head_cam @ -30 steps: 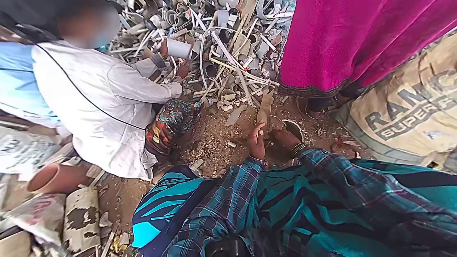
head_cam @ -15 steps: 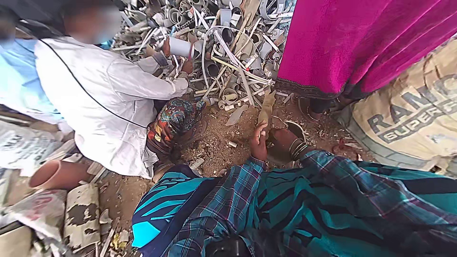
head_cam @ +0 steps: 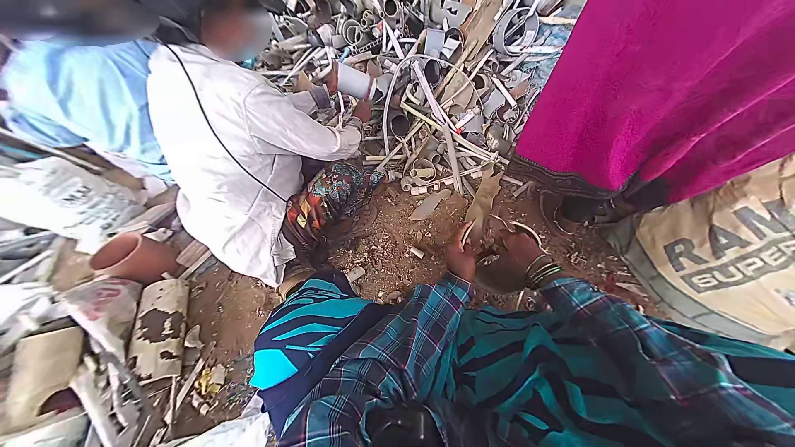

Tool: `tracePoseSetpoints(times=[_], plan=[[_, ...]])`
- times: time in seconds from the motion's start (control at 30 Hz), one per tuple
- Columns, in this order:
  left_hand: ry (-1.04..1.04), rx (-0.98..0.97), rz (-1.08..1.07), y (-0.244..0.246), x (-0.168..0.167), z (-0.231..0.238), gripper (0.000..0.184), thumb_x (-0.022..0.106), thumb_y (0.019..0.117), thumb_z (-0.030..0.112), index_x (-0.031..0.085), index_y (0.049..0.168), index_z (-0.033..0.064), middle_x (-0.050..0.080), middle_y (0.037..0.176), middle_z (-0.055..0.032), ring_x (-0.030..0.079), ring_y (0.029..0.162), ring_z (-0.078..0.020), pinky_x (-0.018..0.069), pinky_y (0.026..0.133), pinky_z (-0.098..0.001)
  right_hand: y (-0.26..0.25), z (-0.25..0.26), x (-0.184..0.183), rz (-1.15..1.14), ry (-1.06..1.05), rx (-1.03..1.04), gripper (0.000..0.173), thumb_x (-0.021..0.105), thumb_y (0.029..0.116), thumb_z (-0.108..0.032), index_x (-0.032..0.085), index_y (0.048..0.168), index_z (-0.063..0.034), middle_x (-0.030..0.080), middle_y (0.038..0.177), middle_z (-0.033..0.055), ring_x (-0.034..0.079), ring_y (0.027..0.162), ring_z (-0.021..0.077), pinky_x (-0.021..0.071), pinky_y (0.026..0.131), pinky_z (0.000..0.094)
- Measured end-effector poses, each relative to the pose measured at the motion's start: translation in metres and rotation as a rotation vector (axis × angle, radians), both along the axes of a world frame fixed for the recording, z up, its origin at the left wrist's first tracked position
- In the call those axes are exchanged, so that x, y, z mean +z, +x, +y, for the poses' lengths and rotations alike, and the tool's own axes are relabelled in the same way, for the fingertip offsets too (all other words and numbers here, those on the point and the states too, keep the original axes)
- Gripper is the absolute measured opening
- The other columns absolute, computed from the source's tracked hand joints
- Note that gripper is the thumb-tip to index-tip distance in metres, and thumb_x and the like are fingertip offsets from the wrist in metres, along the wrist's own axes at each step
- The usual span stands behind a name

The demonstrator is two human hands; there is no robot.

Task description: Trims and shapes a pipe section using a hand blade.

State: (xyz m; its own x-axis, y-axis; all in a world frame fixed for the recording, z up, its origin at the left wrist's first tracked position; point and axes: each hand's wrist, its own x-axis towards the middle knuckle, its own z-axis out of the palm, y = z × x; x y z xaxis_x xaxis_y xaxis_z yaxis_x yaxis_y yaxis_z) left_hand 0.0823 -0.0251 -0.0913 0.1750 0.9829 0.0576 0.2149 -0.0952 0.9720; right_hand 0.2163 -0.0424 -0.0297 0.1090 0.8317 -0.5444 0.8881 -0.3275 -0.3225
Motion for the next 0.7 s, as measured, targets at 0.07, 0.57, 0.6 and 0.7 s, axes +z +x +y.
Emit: tracePoseSetpoints(times=[0.07,0.57,0.6,0.7], plan=[[0.006,-0.019,-0.016,0.001,0.001,-0.004,0.042,0.042,0.0967,-0.013,0.055,0.137,-0.0121,0.056,0.141,-0.0285,0.055,0.134,-0.0352,0.038,0.115,-0.0413,-0.003,-0.004,-0.003,-0.014,-0.015,0.012,0.041,0.048,0.1087,-0.017,0.049,0.142,0.007,0.057,0.136,0.0342,0.055,0.13,0.0485,0.0425,0.107,0.0597],[-0.068,-0.04,0.264,0.004,0.014,-0.005,0.043,0.044,0.0994,-0.007,0.053,0.141,-0.0085,0.058,0.139,-0.028,0.057,0.131,-0.0382,0.0406,0.113,-0.046,-0.009,-0.013,0.028,0.036,0.005,0.029,0.041,0.049,0.1083,-0.017,0.05,0.142,0.0065,0.058,0.134,0.0329,0.056,0.129,0.0464,0.0412,0.109,0.0573],[-0.163,-0.103,0.417,0.001,0.029,-0.002,0.044,0.045,0.1021,-0.002,0.05,0.146,-0.0044,0.057,0.141,-0.0274,0.056,0.132,-0.0395,0.04,0.114,-0.0488,-0.01,-0.015,0.032,0.024,0.045,0.019,0.041,0.049,0.1084,-0.017,0.05,0.142,0.0062,0.058,0.134,0.0331,0.056,0.129,0.0472,0.041,0.109,0.0583],[-0.437,-0.326,0.654,-0.017,0.073,0.016,0.048,0.042,0.1097,0.015,0.036,0.157,0.004,0.053,0.146,-0.0268,0.051,0.136,-0.0416,0.0392,0.113,-0.0556,-0.02,-0.027,0.048,-0.067,0.22,0.083,0.039,0.055,0.1063,-0.017,0.056,0.138,0.0072,0.064,0.122,0.0368,0.062,0.117,0.055,0.0453,0.099,0.0671]])
